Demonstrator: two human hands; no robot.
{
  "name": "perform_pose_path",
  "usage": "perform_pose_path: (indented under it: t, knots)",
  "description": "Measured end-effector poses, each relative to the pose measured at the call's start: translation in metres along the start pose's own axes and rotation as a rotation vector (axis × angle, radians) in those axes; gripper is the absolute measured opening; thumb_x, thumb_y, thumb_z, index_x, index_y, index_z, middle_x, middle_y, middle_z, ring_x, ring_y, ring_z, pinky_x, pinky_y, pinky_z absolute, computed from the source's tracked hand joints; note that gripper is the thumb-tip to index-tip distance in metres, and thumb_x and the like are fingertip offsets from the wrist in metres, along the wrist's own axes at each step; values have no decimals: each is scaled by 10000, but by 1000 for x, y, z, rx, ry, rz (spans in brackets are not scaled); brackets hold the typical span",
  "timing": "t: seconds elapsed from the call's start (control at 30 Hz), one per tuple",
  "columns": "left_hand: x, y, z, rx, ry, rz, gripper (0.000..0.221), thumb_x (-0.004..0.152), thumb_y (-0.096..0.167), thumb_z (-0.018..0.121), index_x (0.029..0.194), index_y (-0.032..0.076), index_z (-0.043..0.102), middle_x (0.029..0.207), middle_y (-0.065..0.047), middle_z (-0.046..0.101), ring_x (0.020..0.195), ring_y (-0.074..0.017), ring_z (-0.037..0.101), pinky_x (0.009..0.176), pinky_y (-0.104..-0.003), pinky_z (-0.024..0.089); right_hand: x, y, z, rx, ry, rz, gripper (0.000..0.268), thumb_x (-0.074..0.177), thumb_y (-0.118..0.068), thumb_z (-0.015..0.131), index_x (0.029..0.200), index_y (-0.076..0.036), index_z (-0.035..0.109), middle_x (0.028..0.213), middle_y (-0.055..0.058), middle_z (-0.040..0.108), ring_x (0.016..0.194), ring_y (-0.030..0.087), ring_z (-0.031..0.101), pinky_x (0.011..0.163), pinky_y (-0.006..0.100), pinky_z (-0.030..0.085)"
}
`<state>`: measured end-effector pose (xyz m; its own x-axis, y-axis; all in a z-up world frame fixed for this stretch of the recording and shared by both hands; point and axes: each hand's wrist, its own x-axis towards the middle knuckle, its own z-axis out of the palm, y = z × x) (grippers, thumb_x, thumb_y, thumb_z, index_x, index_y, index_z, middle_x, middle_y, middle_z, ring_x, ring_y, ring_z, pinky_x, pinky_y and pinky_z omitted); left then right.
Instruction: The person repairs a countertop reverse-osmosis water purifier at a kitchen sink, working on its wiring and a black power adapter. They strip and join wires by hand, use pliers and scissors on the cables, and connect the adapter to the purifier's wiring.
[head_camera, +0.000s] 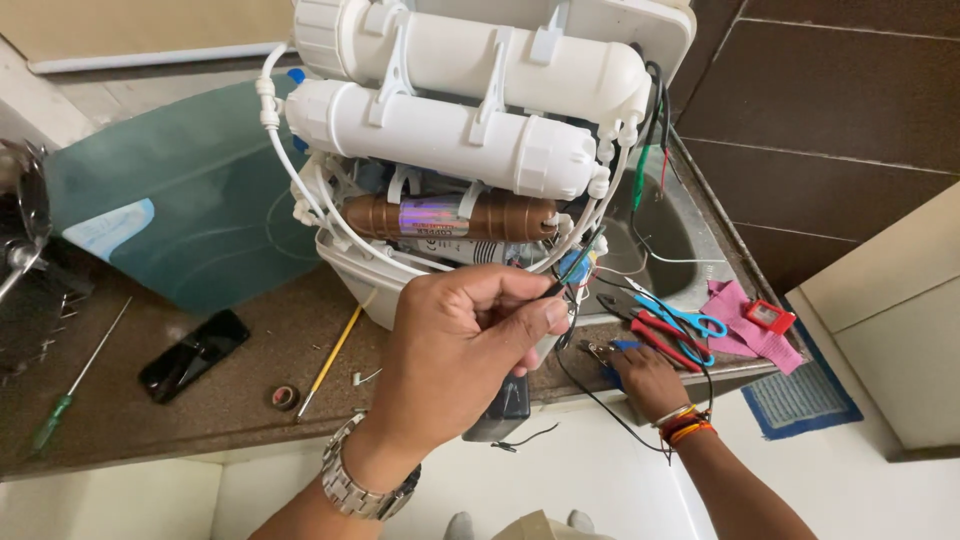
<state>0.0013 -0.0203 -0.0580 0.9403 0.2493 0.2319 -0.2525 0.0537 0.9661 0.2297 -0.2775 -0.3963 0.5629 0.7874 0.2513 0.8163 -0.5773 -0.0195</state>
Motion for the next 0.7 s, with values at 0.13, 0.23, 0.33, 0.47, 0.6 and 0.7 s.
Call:
perform_pose_path:
  t: [0.13, 0.23, 0.33, 0.47, 0.6, 0.7]
  knots:
    - [1, 2, -1, 60, 1, -2, 184, 951, 122, 706, 1049, -25, 755, 827, -46, 774, 611, -28, 618, 550, -198, 532, 11, -60, -88, 159, 100, 3, 206, 824, -85, 666, 1028, -58, 673, 997, 116, 683, 952, 324, 650, 818, 429, 531]
    - [2, 0, -1, 78, 16, -37, 213, 961, 166, 684, 1043, -15, 760, 812, -37, 782, 566, -27, 590, 521, -191, 509, 25, -113, -185, 626, 264, 35, 256, 829, -71, 732, 1082, -40, 710, 998, 110, 719, 885, 264, 707, 757, 342, 570]
    - [0, -5, 2, 7, -15, -30, 225, 982, 169, 678, 1060, -23, 765, 828, -33, 767, 605, -19, 578, 550, -188, 500, 46, -137, -262, 1109, 396, 116, 216, 937, -55, 669, 1140, 7, 703, 1042, 88, 759, 931, 160, 729, 813, 299, 590]
    - [-1, -9, 7, 4, -32, -4, 210, 979, 157, 682, 1063, -18, 762, 817, -36, 766, 598, -20, 572, 540, -191, 492, 80, -150, -317, 1544, 382, 235, 238, 977, -79, 662, 1171, 58, 687, 1017, 81, 742, 910, 132, 677, 825, 279, 564]
    - [-1, -12, 7, 16, -38, -16, 193, 959, 140, 699, 1048, -21, 757, 801, -50, 760, 589, -22, 570, 531, -191, 493, 86, -149, -314, 1702, 320, 175, 180, 1006, -63, 682, 1099, 91, 683, 966, 90, 712, 896, 144, 651, 814, 279, 529]
    - [-2, -17, 8, -109, -68, 12, 219, 985, 167, 687, 1056, -32, 746, 827, -60, 763, 585, -25, 548, 519, -188, 457, 85, -149, -315, 1726, 296, 162, 155, 1008, -51, 664, 1097, 73, 687, 962, 76, 707, 905, 140, 650, 814, 284, 534]
